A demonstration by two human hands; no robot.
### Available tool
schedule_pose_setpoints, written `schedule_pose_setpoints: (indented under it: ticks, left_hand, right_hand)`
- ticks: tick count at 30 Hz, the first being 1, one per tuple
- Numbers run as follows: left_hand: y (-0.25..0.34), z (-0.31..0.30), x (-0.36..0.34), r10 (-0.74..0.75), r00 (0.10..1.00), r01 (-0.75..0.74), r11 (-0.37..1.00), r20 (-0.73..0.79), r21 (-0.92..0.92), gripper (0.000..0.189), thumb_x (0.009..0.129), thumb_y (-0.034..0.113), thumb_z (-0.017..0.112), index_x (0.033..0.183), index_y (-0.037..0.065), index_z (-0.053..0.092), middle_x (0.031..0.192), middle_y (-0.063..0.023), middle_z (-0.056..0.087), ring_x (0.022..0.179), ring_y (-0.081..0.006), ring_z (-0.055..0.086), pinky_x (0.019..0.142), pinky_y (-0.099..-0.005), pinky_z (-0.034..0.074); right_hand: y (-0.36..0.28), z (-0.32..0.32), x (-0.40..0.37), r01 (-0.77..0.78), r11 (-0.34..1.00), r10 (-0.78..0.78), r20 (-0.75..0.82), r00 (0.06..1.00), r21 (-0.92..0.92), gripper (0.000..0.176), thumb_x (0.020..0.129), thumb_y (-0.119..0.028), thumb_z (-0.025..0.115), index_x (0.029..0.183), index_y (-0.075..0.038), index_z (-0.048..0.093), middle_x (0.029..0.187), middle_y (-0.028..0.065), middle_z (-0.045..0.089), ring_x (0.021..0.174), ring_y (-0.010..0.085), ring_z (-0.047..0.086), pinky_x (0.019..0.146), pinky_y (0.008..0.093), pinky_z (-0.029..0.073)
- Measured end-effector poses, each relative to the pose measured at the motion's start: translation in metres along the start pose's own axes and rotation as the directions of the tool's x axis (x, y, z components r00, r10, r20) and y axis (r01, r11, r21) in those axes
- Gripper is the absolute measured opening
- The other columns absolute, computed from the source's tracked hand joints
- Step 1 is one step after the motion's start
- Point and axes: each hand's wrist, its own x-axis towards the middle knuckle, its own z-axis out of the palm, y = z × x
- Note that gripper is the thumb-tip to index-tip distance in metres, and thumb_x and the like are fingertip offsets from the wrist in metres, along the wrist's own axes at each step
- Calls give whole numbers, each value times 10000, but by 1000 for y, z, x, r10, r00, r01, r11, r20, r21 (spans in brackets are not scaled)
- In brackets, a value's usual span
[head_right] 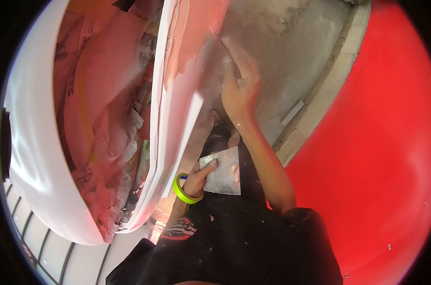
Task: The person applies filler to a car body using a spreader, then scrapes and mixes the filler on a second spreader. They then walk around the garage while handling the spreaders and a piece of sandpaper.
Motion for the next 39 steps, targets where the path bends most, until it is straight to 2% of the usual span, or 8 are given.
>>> schedule_pose_setpoints:
  ticks: [3,6,12,19,23,31,35,39]
  left_hand:
    - [-5,-8,-9,-5,999,4,1000,38,18,437,1068,232,530,1404,-47,515,1222,-115,676,1087,-190,670,966,-337,523]
    - [-12,-19,-11,-14,999,13,999,32,29,415,1070,214,528,1402,-36,520,1216,-108,676,1093,-182,662,969,-333,518]
    - [-25,-33,-13,-21,999,22,998,-30,51,368,1061,168,553,1374,-25,562,1220,-79,681,1120,-157,640,981,-313,497]
    - [-31,-44,-10,46,999,-41,982,-23,187,329,1049,176,586,1309,-23,622,1223,-58,686,1107,-135,637,970,-295,488]
    - [-38,-50,-4,-102,993,110,982,-60,150,347,1051,188,583,1324,-24,612,1211,-70,695,1070,-144,665,941,-299,514]
    - [18,13,-20,41,999,-47,980,33,195,450,1075,239,510,1414,-56,500,1263,-174,681,1116,-263,693,995,-393,544]
    - [26,39,4,205,978,-197,967,31,-158,524,1069,340,509,1423,-45,491,1303,-198,659,1136,-303,686,1017,-434,534]
    - [35,82,36,278,961,-258,884,-6,-389,513,1086,382,441,1416,-7,490,1331,-196,633,1218,-314,640,1046,-465,525]
  right_hand:
    - [-6,20,-18,-81,994,82,-6,997,76,317,989,-8,595,1291,-32,690,1272,99,700,1138,192,633,1000,329,475]
    - [-16,23,-33,102,994,-102,2,995,23,408,888,35,582,1267,-54,702,1260,134,694,1145,327,613,1042,391,457]
    - [-48,24,-76,270,952,-252,126,959,-148,532,752,58,602,1252,-77,720,1260,105,691,1127,352,611,1010,431,491]
    - [-53,17,-94,341,929,-311,191,931,-147,495,756,59,596,1209,-78,742,1246,88,702,1108,340,626,982,438,510]
    - [-56,-7,-88,320,947,-293,299,908,-42,459,769,66,631,1194,-63,745,1222,101,716,1091,326,650,987,422,507]
    - [-67,-115,-49,110,987,-90,171,981,-113,406,848,83,641,1226,-40,723,1201,121,727,1082,281,673,958,366,523]
    - [-84,-153,-58,-131,990,140,260,955,-52,428,851,88,631,1251,-39,713,1205,133,711,1122,299,656,1013,390,492]
    - [-113,-180,-64,128,992,-109,583,805,8,458,827,71,622,1241,-93,732,1337,137,629,1243,330,590,1077,454,453]
